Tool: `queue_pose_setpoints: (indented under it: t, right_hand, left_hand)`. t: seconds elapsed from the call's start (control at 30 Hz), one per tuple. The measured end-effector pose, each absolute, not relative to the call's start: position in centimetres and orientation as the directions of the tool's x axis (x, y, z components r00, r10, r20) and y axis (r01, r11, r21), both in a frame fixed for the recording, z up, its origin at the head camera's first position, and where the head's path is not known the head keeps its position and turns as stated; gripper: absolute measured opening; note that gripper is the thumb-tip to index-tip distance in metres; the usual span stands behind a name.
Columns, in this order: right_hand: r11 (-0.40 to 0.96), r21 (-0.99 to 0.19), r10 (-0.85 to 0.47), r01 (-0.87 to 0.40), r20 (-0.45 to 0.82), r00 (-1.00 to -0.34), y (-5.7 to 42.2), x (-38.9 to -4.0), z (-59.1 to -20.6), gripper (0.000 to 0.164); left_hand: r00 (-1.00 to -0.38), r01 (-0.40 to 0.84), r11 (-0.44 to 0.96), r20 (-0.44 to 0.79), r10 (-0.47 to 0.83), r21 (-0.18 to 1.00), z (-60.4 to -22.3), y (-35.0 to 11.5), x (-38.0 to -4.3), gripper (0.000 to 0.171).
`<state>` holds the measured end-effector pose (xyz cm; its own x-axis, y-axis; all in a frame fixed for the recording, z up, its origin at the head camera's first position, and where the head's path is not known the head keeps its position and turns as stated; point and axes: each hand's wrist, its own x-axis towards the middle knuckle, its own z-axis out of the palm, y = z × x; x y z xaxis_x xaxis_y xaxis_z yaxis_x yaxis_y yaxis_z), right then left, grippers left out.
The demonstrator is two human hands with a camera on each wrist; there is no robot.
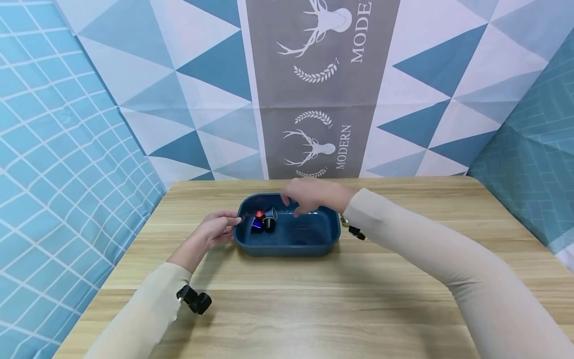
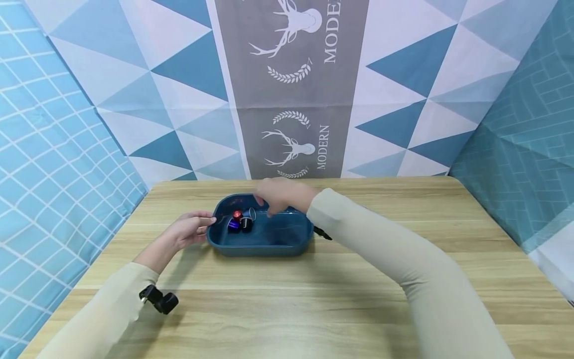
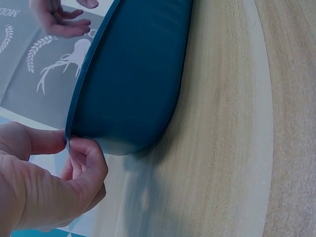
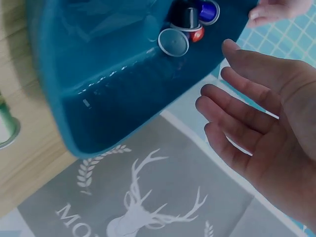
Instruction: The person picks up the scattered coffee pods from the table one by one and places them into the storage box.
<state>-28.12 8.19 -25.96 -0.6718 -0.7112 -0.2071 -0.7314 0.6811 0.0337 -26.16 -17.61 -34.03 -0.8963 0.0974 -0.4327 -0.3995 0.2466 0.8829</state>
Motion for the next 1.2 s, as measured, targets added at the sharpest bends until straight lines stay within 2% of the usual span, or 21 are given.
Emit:
queue_pose_setpoints:
  t: [0.23,0.7,1.2]
  right_hand:
    - [0.676,-0.024,-0.733,-0.737,-0.128,-0.668,10.5,-27.8,-26.2,0.030]
    - [0.679,-0.116,-0.723,-0.725,0.066,-0.688,14.2,-26.5,-27.1,0.024]
    - [0.707,-0.102,-0.657,-0.699,0.271,-0.704,18.2,-24.4,-29.4,0.026]
  left_hand:
    - [-0.900,-0.384,0.217,-0.416,0.128,0.897,-33.9,-18.0,-25.8,0.044]
    - [-0.893,-0.412,0.210,-0.438,0.098,0.887,-34.1,-17.5,-26.5,0.048]
    - [-0.893,-0.411,0.228,-0.440,0.098,0.883,-34.4,-17.8,-26.5,0.045]
